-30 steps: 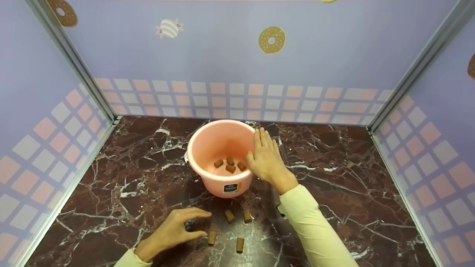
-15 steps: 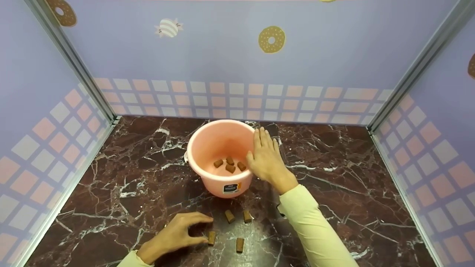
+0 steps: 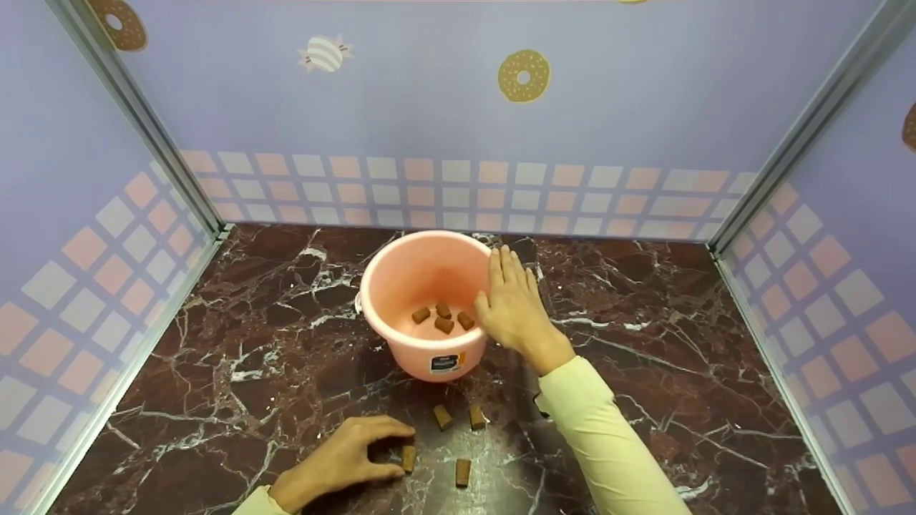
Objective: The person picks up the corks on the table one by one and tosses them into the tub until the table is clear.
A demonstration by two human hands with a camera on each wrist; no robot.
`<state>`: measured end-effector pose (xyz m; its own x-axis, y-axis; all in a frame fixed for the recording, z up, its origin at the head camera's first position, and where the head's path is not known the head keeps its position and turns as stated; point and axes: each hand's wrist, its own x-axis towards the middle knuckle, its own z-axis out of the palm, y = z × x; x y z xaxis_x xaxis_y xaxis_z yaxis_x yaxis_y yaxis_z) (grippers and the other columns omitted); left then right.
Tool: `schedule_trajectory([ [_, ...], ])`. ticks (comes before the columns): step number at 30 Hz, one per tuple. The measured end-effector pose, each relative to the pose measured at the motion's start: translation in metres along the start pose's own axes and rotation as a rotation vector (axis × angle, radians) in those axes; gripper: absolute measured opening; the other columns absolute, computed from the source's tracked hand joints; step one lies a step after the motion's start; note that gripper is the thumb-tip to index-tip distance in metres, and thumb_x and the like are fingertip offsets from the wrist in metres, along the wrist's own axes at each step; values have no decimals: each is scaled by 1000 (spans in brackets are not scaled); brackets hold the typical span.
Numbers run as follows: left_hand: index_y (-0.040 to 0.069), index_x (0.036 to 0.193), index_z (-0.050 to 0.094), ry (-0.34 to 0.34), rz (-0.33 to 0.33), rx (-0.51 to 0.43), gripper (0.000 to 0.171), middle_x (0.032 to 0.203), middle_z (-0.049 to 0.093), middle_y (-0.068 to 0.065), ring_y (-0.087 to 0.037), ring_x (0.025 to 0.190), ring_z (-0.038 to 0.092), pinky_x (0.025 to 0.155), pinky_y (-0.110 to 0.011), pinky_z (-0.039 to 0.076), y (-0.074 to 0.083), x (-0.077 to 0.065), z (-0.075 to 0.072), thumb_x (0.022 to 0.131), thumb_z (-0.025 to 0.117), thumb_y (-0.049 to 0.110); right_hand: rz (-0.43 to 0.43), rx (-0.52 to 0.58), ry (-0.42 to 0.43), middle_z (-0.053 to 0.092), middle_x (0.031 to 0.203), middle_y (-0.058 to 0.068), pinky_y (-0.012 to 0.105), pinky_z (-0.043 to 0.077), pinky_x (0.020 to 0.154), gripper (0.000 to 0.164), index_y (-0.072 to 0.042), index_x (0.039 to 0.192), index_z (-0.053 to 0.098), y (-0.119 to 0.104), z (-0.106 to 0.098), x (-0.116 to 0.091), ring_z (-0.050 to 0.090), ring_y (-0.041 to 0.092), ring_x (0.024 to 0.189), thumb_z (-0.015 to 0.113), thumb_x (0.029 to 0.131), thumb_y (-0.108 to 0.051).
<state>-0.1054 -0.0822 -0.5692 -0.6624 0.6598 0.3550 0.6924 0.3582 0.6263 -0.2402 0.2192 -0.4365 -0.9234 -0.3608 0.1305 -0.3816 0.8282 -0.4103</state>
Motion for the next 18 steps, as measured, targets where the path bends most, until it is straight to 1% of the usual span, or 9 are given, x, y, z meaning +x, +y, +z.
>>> schedule_trajectory([
  [3,-1,122,75,-9,-9,0,49,118,77,-8,-16,109,72,103,-26,55,0,0,0,79,93,12,-9,3,8,6,170,35,62,4,129,73,15,162,9,0,0,0,8,51,158,44,107,-19],
  [8,1,123,75,-41,-51,16,48,119,76,-7,-15,110,71,103,-26,54,2,0,0,80,93,13,-15,-1,17,7,170,36,63,6,128,73,16,162,10,1,0,-1,9,52,158,44,107,-19],
  [11,1,124,75,-56,-64,27,48,120,76,-6,-15,110,71,103,-26,54,3,0,0,80,93,13,-11,-1,12,6,170,36,62,6,128,73,15,162,10,1,0,-1,8,51,158,44,107,-19],
  [18,2,122,76,-52,-49,36,46,117,77,-6,-15,108,72,102,-27,56,3,0,0,80,92,11,-6,4,6,5,170,35,62,5,128,73,14,162,9,1,0,-1,7,51,158,44,107,-19],
])
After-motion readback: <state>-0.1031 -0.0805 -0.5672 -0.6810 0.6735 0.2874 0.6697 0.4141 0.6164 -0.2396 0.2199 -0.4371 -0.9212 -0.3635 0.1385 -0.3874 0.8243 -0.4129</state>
